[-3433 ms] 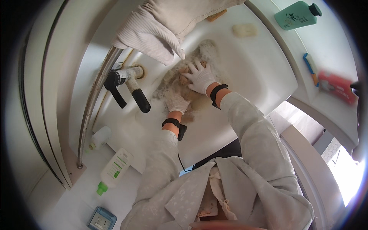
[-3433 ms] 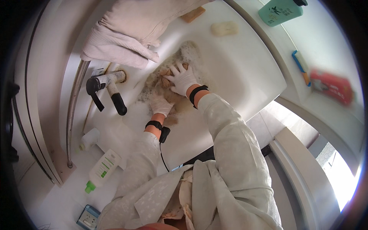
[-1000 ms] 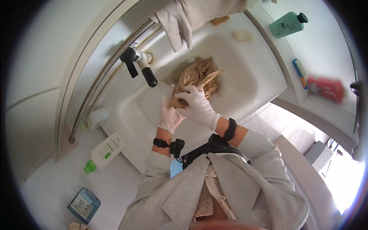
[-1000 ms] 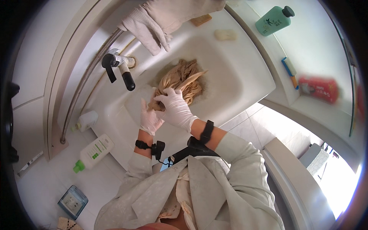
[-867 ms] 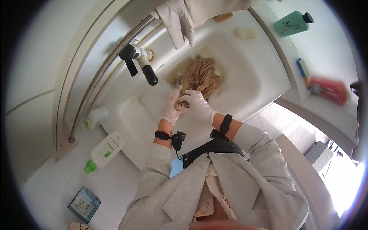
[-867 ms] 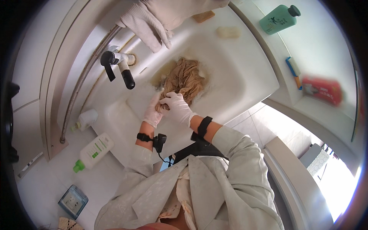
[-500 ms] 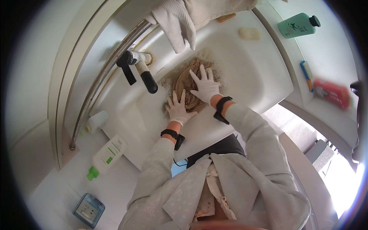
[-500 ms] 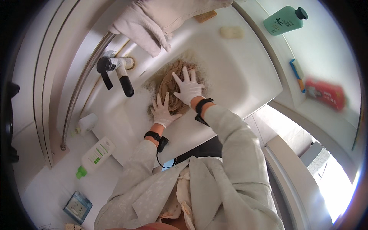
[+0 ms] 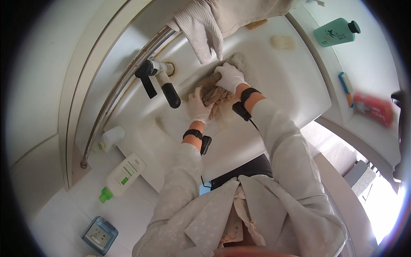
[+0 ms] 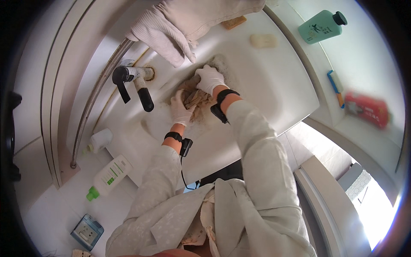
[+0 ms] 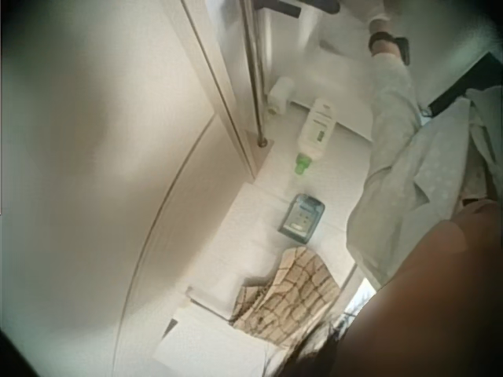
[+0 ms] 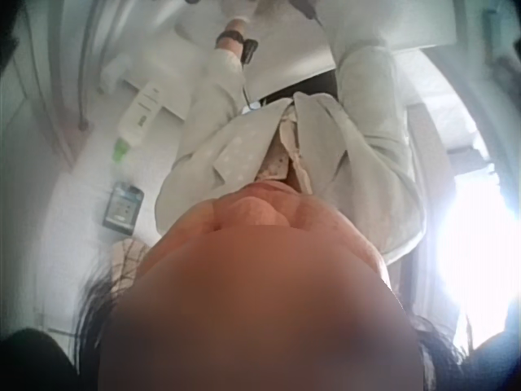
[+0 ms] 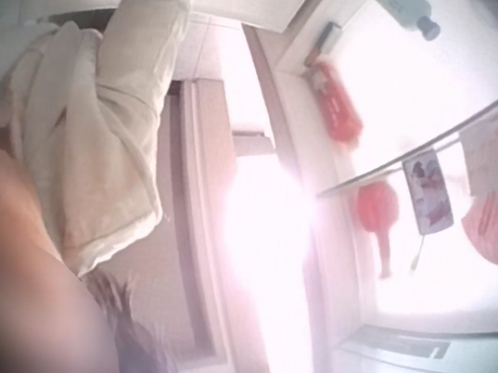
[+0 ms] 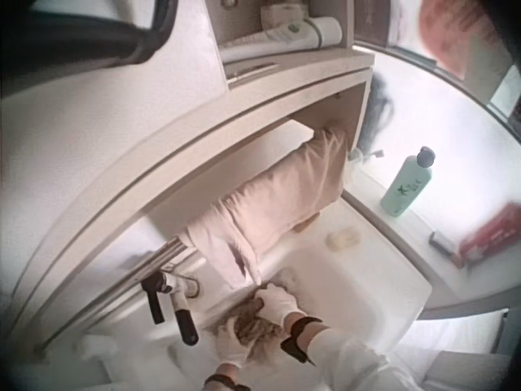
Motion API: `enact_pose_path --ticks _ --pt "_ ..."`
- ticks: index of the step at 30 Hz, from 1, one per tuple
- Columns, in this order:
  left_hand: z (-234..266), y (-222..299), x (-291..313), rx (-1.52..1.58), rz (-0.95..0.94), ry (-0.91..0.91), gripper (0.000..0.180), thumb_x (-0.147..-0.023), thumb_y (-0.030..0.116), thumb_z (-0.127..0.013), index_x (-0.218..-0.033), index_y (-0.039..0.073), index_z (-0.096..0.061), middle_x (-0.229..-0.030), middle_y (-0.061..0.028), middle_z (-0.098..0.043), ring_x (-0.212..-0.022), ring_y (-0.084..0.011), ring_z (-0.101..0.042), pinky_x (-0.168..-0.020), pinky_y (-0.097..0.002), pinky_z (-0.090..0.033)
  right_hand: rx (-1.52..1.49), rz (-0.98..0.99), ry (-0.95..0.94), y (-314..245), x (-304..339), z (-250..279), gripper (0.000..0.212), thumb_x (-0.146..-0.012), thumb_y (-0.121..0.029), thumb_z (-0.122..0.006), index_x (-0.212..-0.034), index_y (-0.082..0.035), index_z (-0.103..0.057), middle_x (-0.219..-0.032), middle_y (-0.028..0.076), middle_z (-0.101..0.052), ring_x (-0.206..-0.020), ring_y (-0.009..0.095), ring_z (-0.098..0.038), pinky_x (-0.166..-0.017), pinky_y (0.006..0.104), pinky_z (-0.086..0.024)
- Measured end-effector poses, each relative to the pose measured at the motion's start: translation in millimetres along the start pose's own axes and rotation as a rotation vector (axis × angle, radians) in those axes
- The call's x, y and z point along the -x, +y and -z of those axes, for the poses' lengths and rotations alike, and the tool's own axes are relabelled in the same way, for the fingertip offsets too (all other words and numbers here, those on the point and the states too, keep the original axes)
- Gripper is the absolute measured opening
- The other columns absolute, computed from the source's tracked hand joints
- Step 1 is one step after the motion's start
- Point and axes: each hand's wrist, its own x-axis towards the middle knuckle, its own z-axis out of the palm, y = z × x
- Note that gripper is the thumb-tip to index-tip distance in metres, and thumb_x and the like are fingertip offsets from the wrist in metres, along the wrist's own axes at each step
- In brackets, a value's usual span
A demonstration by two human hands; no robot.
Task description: The person repeatedly wets, scrubs, and rinses a single tan cloth in a white sink. They open and close the drain plug multiple times, squeeze the cloth under running water, and continue scrubbing by hand throughout the clip.
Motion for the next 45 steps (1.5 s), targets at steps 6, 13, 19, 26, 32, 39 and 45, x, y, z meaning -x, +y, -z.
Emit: enact_pose_path --ticks 6,13,19,26,32,39,45 --pt "10 -1 55 0.018 -0.257 0.141 0.104 -0.061 0.02 -0.087 -0.149 0.018 -0.031 -0.124 -0.0149 -0.045 -0.111 -0.0353 -0.049 -0.091 -0.047 -0.044 -0.183 0.266 0.188 35 61 18 0.032 -0.067 -0.021 -0.082 -0.095 -0.013 -0.069 -0.115 0.013 -0.055 -0.112 0.035 -0.048 -0.1 0.0439 -0.042" --pt "8 23 81 -0.367 -0.398 -0.147 0.107 -0.063 0.036 -0.083 -0.152 0.023 -0.026 -0.145 -0.0074 -0.034 -0.122 -0.0333 -0.043 -0.094 -0.0477 -0.045 -0.009 -0.184 0.224 31 58 -10 0.046 -0.069 -0.031 -0.081 -0.11 -0.019 -0.066 -0.13 0.015 -0.051 -0.125 0.041 -0.04 -0.101 0.0485 -0.043" --pt "-22 21 47 -0.314 -0.045 -0.282 0.108 -0.065 0.043 -0.081 -0.152 0.023 -0.021 -0.15 -0.0047 -0.032 -0.128 -0.0311 -0.04 -0.1 -0.0471 -0.041 -0.055 0.034 0.056 -2 79 -20 0.035 -0.075 -0.032 -0.074 -0.105 -0.016 -0.066 -0.116 0.015 -0.055 -0.112 0.04 -0.05 -0.093 0.0471 -0.049" --pt "-54 -8 28 -0.266 0.006 -0.428 0.094 -0.078 0.051 -0.07 -0.151 0.014 -0.025 -0.145 -0.0065 -0.035 -0.129 -0.0301 -0.037 -0.101 -0.0502 -0.034 0.376 0.187 -0.137 -32 78 -51 0.03 -0.089 -0.043 -0.056 -0.091 -0.017 -0.073 -0.101 0.007 -0.064 -0.106 0.027 -0.056 -0.082 0.0461 -0.044" --pt "-21 12 40 -0.279 -0.105 -0.377 0.101 -0.077 0.052 -0.071 -0.153 0.012 -0.018 -0.158 -0.0084 -0.018 -0.14 -0.0338 -0.024 -0.114 -0.0527 -0.02 0.432 0.007 -0.099 -19 14 -47 0.031 -0.091 -0.042 -0.055 -0.1 -0.017 -0.072 -0.105 0.006 -0.065 -0.107 0.026 -0.057 -0.087 0.0482 -0.042" --pt "-10 12 68 -0.017 -0.038 -0.186 0.129 -0.061 0.053 -0.082 -0.156 0.018 -0.001 -0.159 -0.0133 -0.011 -0.143 -0.0409 -0.014 -0.113 -0.0555 -0.022 0.105 -0.139 0.353 -9 52 -41 0.03 -0.084 -0.041 -0.064 -0.109 -0.024 -0.066 -0.124 0.007 -0.054 -0.119 0.036 -0.046 -0.099 0.0572 -0.038" --pt "-75 -25 26 -0.1 0.109 -0.133 0.124 -0.064 0.047 -0.08 -0.155 0.02 0.0 -0.158 -0.0139 -0.011 -0.144 -0.0413 -0.013 -0.115 -0.0517 -0.023 0.092 0.152 -0.14 -27 108 -63 0.021 -0.082 -0.034 -0.065 -0.097 -0.02 -0.07 -0.11 0.004 -0.06 -0.113 0.033 -0.049 -0.098 0.0586 -0.041"
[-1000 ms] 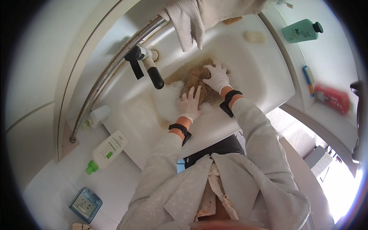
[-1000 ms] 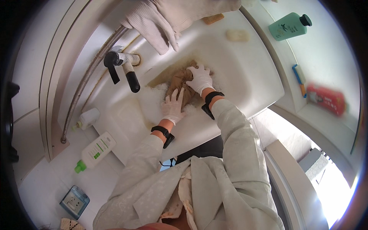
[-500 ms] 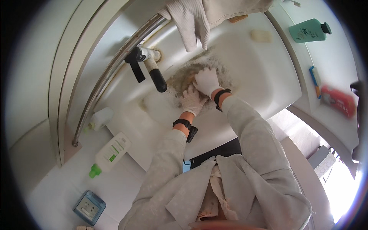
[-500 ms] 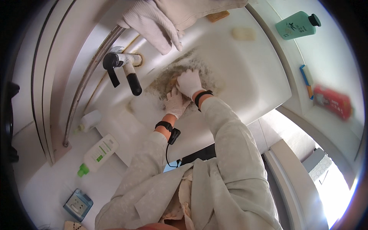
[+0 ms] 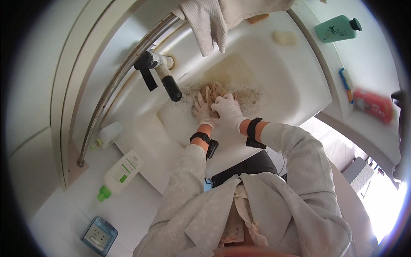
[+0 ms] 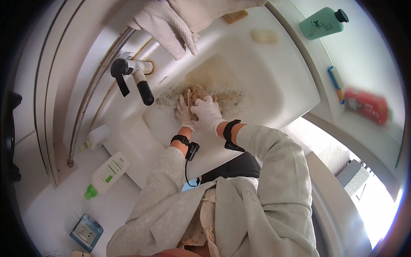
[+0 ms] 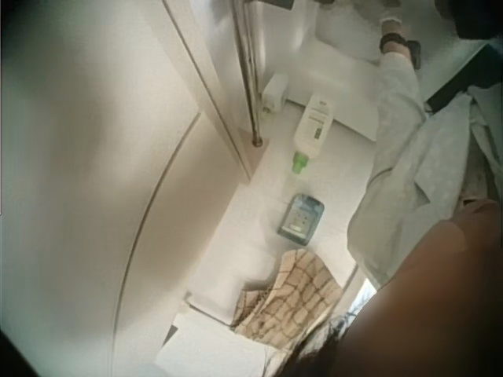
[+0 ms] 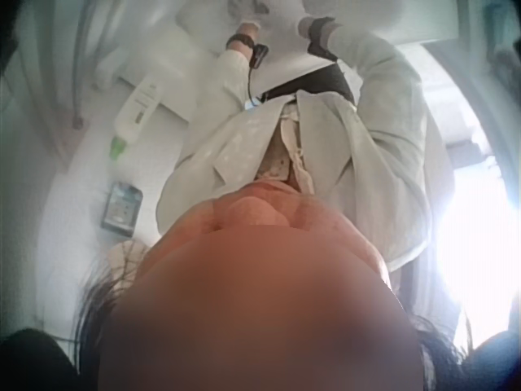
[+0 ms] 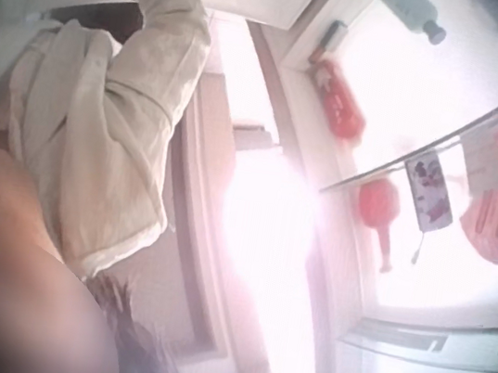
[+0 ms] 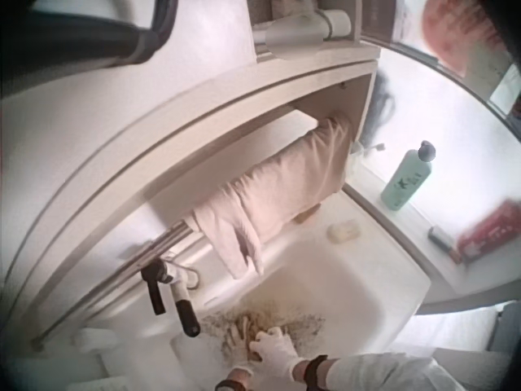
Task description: The person repeatedly wets, scrubs, and rinses a single tan cloth in a white sink. They open and close the drain plug multiple times, squeeze the cloth under running water, and continue scrubbing by hand throughout the clip.
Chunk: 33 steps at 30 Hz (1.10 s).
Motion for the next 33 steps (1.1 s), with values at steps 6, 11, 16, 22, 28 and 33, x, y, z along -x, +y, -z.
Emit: enact_pose_path --ticks 6,11,16,22,28,33 --pt "4 -3 7 -0.143 -0.038 -0.149 0.112 -0.068 0.049 -0.078 -0.155 0.017 -0.013 -0.159 -0.0103 -0.014 -0.144 -0.0361 -0.016 -0.115 -0.0512 -0.021 0.179 0.095 0.086 8 -33 2 0.022 -0.083 -0.034 -0.062 -0.076 -0.014 -0.069 -0.083 0.004 -0.065 -0.097 0.027 -0.057 -0.073 0.0424 -0.052" --pt "55 23 29 -0.139 -0.17 -0.109 0.117 -0.066 0.054 -0.08 -0.155 0.018 -0.013 -0.159 -0.0067 -0.016 -0.145 -0.0366 -0.016 -0.115 -0.0525 -0.022 0.258 -0.102 0.086 21 -81 14 0.028 -0.087 -0.037 -0.059 -0.099 -0.015 -0.071 -0.106 0.006 -0.066 -0.108 0.027 -0.056 -0.072 0.0388 -0.054" --pt "71 16 45 -0.05 -0.12 -0.167 0.123 -0.064 0.052 -0.083 -0.156 0.022 -0.007 -0.158 -0.0077 -0.015 -0.144 -0.0397 -0.013 -0.114 -0.0539 -0.025 0.23 -0.336 0.492 43 -66 46 0.047 -0.081 -0.039 -0.065 -0.123 -0.02 -0.062 -0.136 0.011 -0.049 -0.118 0.034 -0.049 -0.09 0.0462 -0.049" --pt "23 2 25 -0.039 -0.039 -0.039 0.118 -0.065 0.048 -0.082 -0.155 0.024 -0.01 -0.158 -0.0121 -0.013 -0.143 -0.0432 -0.013 -0.115 -0.0523 -0.025 -0.002 0.002 -0.072 3 -21 23 0.031 -0.081 -0.037 -0.063 -0.109 -0.026 -0.069 -0.127 0.006 -0.055 -0.118 0.033 -0.05 -0.089 0.0453 -0.05" --pt "-4 -22 13 -0.216 -0.182 0.045 0.098 -0.073 0.037 -0.077 -0.153 0.022 -0.021 -0.157 -0.0108 -0.012 -0.141 -0.043 -0.017 -0.112 -0.0487 -0.032 0.057 0.134 -0.17 -25 -24 -2 0.022 -0.086 -0.033 -0.057 -0.096 -0.018 -0.07 -0.099 0.01 -0.067 -0.1 0.031 -0.063 -0.078 0.045 -0.055" --pt "8 -18 8 -0.081 -0.128 -0.134 0.075 -0.076 0.036 -0.077 -0.14 0.015 -0.044 -0.156 -0.0088 -0.018 -0.139 -0.0372 -0.024 -0.111 -0.047 -0.034 -0.1 -0.216 0.156 17 -80 8 0.03 -0.091 -0.036 -0.053 -0.098 -0.011 -0.069 -0.103 0.012 -0.07 -0.098 0.034 -0.065 -0.083 0.0451 -0.054"
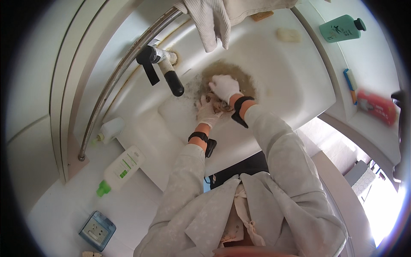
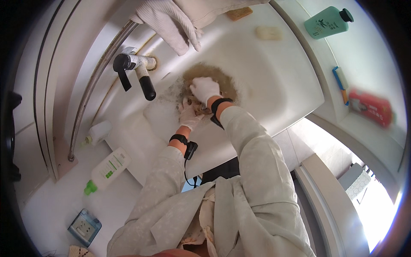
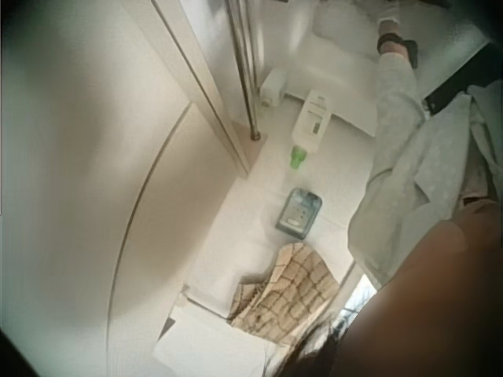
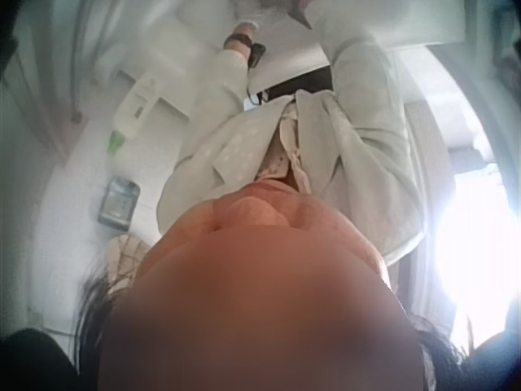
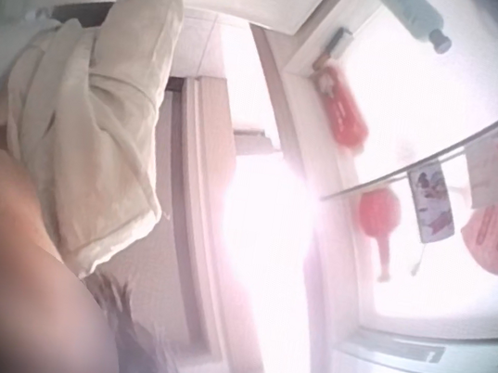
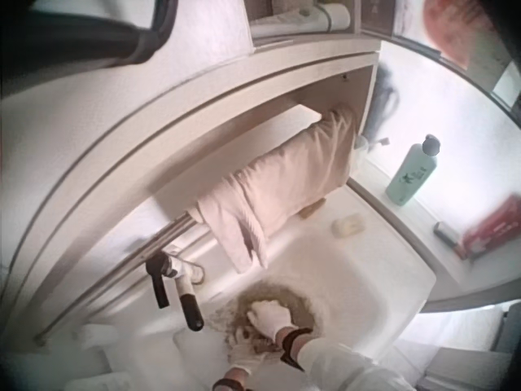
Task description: The person repeatedly wets, scrubs, and rinses a single tan cloth in a white sink. They open and close the drain plug multiple times, squeeze the cloth under running water, and continue scrubbing by hand throughout the clip.
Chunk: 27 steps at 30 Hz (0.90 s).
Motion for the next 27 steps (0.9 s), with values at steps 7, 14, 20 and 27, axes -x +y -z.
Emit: enact_pose_path --ticks 7,14,20,27 --pt "16 -38 10 1.032 0.082 0.115 0.067 -0.085 0.041 -0.071 -0.137 0.006 -0.047 -0.139 -0.0111 -0.048 -0.127 -0.0297 -0.044 -0.106 -0.0419 -0.038 -0.798 -0.233 0.326 77 18 79 0.031 -0.086 -0.031 -0.067 -0.084 0.0 -0.065 -0.073 0.011 -0.062 -0.07 0.019 -0.057 -0.072 0.033 -0.048" --pt "41 -60 49 1.809 0.684 0.153 0.06 -0.09 0.034 -0.068 -0.138 0.005 -0.045 -0.131 -0.0097 -0.053 -0.116 -0.0231 -0.054 -0.096 -0.0379 -0.049 -0.612 -0.183 0.404 107 65 111 0.018 -0.083 -0.02 -0.07 -0.094 -0.006 -0.066 -0.088 0.008 -0.062 -0.087 0.021 -0.059 -0.08 0.0339 -0.048" --pt "50 -34 74 0.335 0.011 0.636 0.069 -0.08 0.025 -0.073 -0.14 0.008 -0.043 -0.132 -0.0163 -0.051 -0.12 -0.0341 -0.049 -0.103 -0.0503 -0.038 0.354 0.272 0.449 68 91 75 0.04 -0.076 -0.025 -0.069 -0.116 -0.02 -0.065 -0.132 0.009 -0.049 -0.13 0.037 -0.037 -0.105 0.0566 -0.031" --pt "73 -8 10 -0.278 -0.002 -0.21 0.081 -0.082 0.044 -0.068 -0.15 0.022 -0.03 -0.142 -0.022 -0.043 -0.131 -0.043 -0.038 -0.108 -0.0614 -0.024 0.613 0.466 -0.395 40 33 38 0.062 -0.09 -0.043 -0.056 -0.148 -0.038 -0.033 -0.158 0.009 -0.022 -0.142 0.035 -0.025 -0.11 0.0695 -0.016"
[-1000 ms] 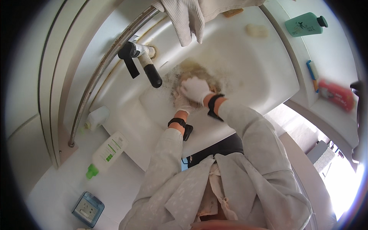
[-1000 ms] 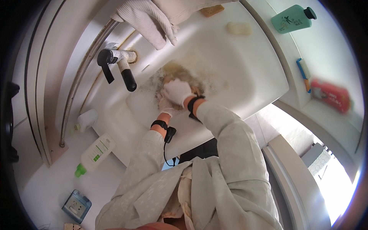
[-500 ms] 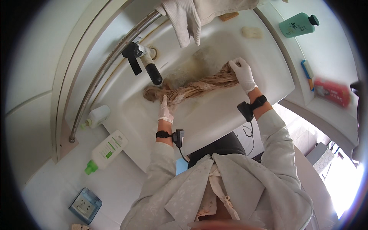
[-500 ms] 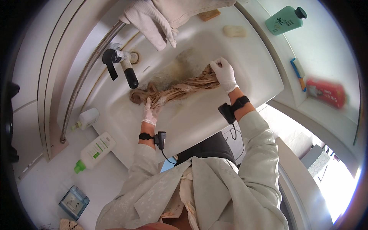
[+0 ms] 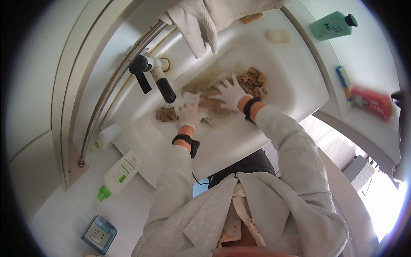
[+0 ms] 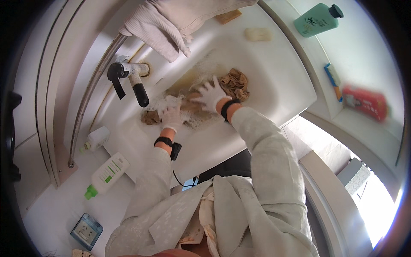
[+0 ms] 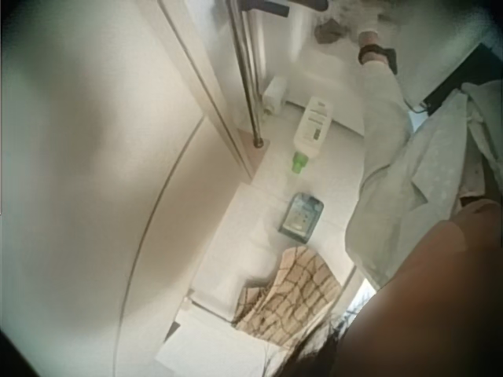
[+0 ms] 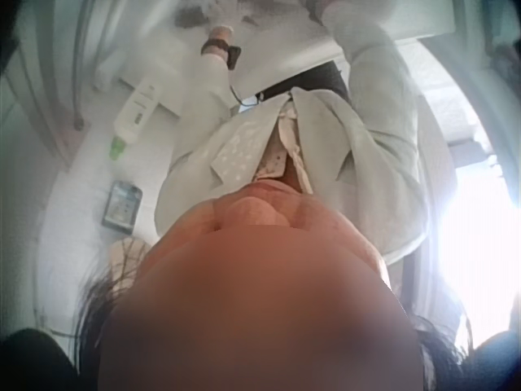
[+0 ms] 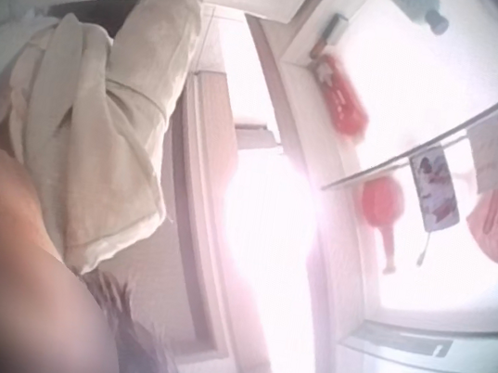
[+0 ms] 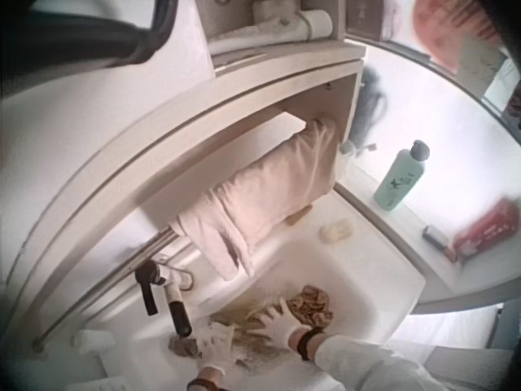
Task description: The person repeatedly wets, scrubs, and rinses a single tan cloth in a white sink. They open and close the drain plug multiple times, squeeze the cloth under running water, and continue scrubbing by hand throughout the clip.
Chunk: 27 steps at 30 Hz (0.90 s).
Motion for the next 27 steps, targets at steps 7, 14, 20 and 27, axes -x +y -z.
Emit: enact_pose_path --ticks 7,14,20,27 --pt "-3 4 -20 -0.015 0.164 0.09 0.074 -0.084 0.044 -0.063 -0.147 0.017 -0.035 -0.139 -0.0163 -0.045 -0.124 -0.0399 -0.046 -0.106 -0.0541 -0.032 0.128 -0.095 0.156 -39 -41 -3 0.051 -0.085 -0.031 -0.066 -0.134 -0.024 -0.053 -0.146 0.014 -0.04 -0.135 0.035 -0.038 -0.111 0.0561 -0.025" --pt "1 -8 38 0.369 -0.093 0.317 0.111 -0.058 0.04 -0.086 -0.149 0.009 -0.029 -0.143 -0.0221 -0.038 -0.133 -0.0385 -0.038 -0.109 -0.0508 -0.03 -0.465 -0.152 0.142 -35 -30 38 0.043 -0.075 -0.013 -0.068 -0.116 -0.015 -0.057 -0.102 0.014 -0.068 -0.097 0.029 -0.066 -0.08 0.0418 -0.05" --pt "26 -6 74 1.671 -0.488 0.477 0.087 -0.077 0.038 -0.075 -0.146 0.007 -0.031 -0.139 -0.0143 -0.047 -0.13 -0.0305 -0.044 -0.11 -0.0417 -0.036 -0.712 0.153 0.623 -105 32 98 0.042 -0.068 -0.014 -0.07 -0.108 -0.011 -0.058 -0.088 0.016 -0.064 -0.082 0.037 -0.066 -0.072 0.0473 -0.051" --pt "50 -34 135 2.191 -0.371 0.262 0.081 -0.081 0.037 -0.07 -0.146 0.007 -0.031 -0.14 -0.0137 -0.046 -0.131 -0.0298 -0.043 -0.111 -0.0417 -0.035 -1.174 0.562 0.895 -180 62 159 0.028 -0.069 -0.001 -0.067 -0.094 -0.012 -0.06 -0.087 0.013 -0.062 -0.084 0.034 -0.062 -0.076 0.0429 -0.05"
